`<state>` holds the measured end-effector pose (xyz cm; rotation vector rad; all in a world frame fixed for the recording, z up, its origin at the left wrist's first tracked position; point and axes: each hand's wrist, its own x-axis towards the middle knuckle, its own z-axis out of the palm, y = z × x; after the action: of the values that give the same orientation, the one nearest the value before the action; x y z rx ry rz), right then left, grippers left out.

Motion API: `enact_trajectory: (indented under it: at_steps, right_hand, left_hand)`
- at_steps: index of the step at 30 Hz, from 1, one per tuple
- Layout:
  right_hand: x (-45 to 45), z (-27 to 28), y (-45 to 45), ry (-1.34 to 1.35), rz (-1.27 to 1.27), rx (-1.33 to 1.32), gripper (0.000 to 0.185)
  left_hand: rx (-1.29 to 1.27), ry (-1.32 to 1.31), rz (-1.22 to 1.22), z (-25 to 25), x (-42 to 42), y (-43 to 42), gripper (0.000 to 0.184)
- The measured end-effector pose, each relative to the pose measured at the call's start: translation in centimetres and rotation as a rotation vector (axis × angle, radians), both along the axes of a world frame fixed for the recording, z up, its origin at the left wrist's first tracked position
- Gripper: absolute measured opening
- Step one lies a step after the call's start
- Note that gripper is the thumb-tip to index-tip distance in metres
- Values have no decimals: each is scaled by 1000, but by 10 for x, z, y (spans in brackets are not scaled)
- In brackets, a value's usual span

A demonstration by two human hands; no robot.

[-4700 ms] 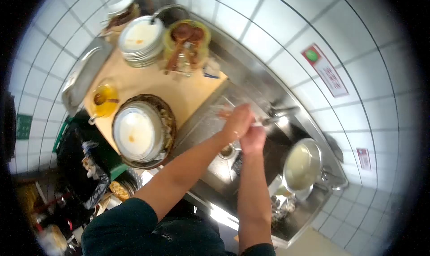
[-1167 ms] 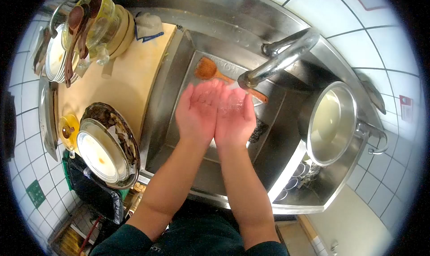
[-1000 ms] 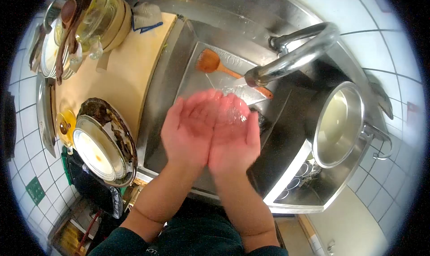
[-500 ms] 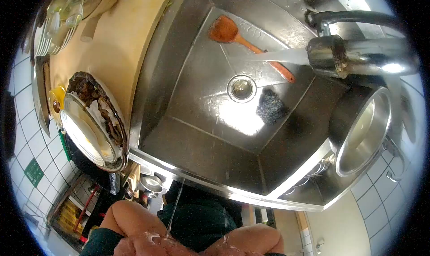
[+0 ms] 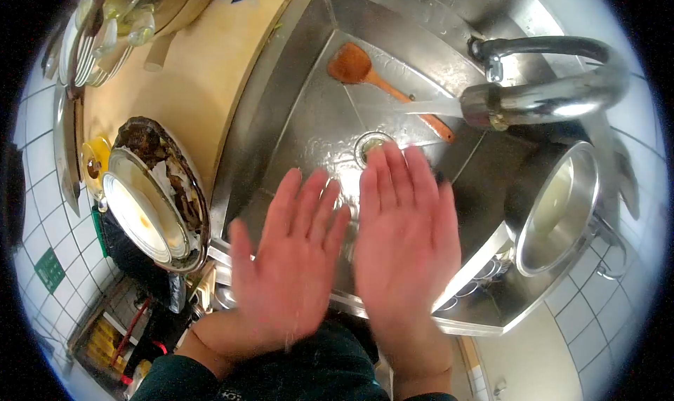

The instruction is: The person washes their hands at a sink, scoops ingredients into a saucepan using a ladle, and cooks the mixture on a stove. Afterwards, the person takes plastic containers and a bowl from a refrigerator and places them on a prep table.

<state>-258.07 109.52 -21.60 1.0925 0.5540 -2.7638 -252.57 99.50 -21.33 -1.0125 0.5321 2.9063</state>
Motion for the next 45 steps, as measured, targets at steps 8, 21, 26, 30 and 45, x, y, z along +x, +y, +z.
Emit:
enact_trajectory:
  at_steps: [8,21,26,30,45]
  right_hand:
    - [-108,-69,1,52,198,14,30]
    - [-141,-26,-9,74,307,116,20]
    - [-138,-28,-3,77,311,119,21]
    - [-137,-31,0,61,321,145,22]
    - [-115,-33,15,109,330,24,21]
  left_hand:
    - [-178,-319,-3,-57,50,-33,71]
    - [-319,-340,18,-70,81,-63,67]
    - [-312,-347,43,-74,80,-66,67]
    - [-336,-333,69,-77,84,-73,65]
    - [-309,-238,129,-67,50,-55,62]
